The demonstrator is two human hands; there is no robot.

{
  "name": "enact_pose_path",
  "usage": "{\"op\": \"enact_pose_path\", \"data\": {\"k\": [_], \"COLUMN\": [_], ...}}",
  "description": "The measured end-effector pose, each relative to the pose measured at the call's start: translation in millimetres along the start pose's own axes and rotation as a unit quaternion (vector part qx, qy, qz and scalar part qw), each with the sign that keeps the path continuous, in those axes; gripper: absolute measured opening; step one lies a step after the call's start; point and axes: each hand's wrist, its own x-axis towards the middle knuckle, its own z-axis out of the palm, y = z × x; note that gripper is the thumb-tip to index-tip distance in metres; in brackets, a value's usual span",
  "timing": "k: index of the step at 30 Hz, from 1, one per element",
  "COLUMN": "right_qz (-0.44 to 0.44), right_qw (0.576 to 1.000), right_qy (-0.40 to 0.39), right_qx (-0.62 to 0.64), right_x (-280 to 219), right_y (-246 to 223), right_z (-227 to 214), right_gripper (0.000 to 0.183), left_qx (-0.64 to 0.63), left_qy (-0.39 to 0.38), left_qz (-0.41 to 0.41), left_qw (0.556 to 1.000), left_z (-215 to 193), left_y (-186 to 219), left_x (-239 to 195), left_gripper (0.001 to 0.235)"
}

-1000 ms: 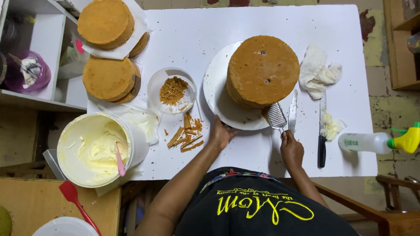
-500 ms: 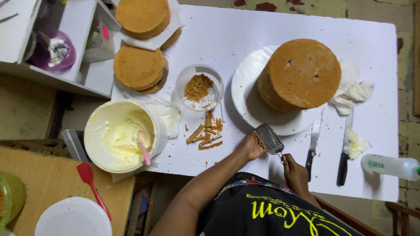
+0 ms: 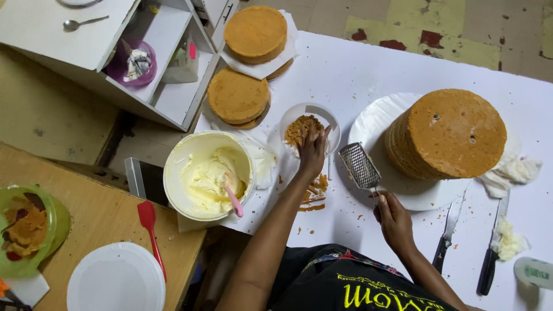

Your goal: Preparing cake filling by grating cake layers and mixing the resulting crumbs with frosting

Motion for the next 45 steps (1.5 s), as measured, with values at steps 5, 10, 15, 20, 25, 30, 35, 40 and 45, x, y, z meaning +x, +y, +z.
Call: {"op": "enact_pose_path", "data": {"k": [5, 10, 15, 20, 25, 30, 35, 40, 45], "right_qz": [-0.066, -0.109, -0.007, -0.031, -0.047, -0.055, -0.068, -0.026, 0.068], "right_qw": [0.995, 0.991, 0.999, 0.999, 0.994, 0.991, 0.982, 0.978, 0.983], "right_qy": [0.032, 0.045, -0.034, -0.008, -0.006, 0.000, -0.036, -0.086, -0.116], "right_qx": [-0.063, -0.069, -0.008, -0.027, -0.096, -0.121, -0.171, -0.187, -0.126], "right_x": [20.4, 42.9, 54.7, 50.9, 55.2, 32.2, 31.5, -0.7, -44.9], "right_y": [-70.6, -75.5, -89.4, -85.1, -63.9, -61.1, -2.9, 34.3, 100.1], "right_z": [1.4, 30.6, 57.1, 60.9, 71.0, 62.5, 62.0, 41.5, 6.1], "right_gripper": [0.032, 0.030, 0.022, 0.023, 0.030, 0.026, 0.022, 0.024, 0.025], "left_qx": [0.130, 0.257, 0.394, 0.337, 0.320, 0.338, 0.339, 0.389, 0.396], "left_qy": [0.043, 0.081, 0.057, 0.111, 0.084, 0.029, 0.034, 0.076, 0.078], "left_qz": [0.130, 0.229, 0.295, 0.136, 0.205, 0.113, 0.106, 0.128, 0.123], "left_qw": [0.982, 0.935, 0.869, 0.925, 0.921, 0.934, 0.934, 0.909, 0.907], "left_z": [-35.2, -42.7, -40.5, -49.5, -59.7, -59.6, -53.7, -46.4, -44.0], "left_y": [-2.6, -3.3, -6.3, -21.1, -12.8, -25.3, -51.0, -67.6, -77.3], "left_x": [-13.9, -46.9, -41.9, -24.3, -27.5, -38.9, -42.4, -50.9, -68.9], "left_gripper": [0.052, 0.085, 0.099, 0.097, 0.079, 0.061, 0.071, 0.076, 0.073]}}
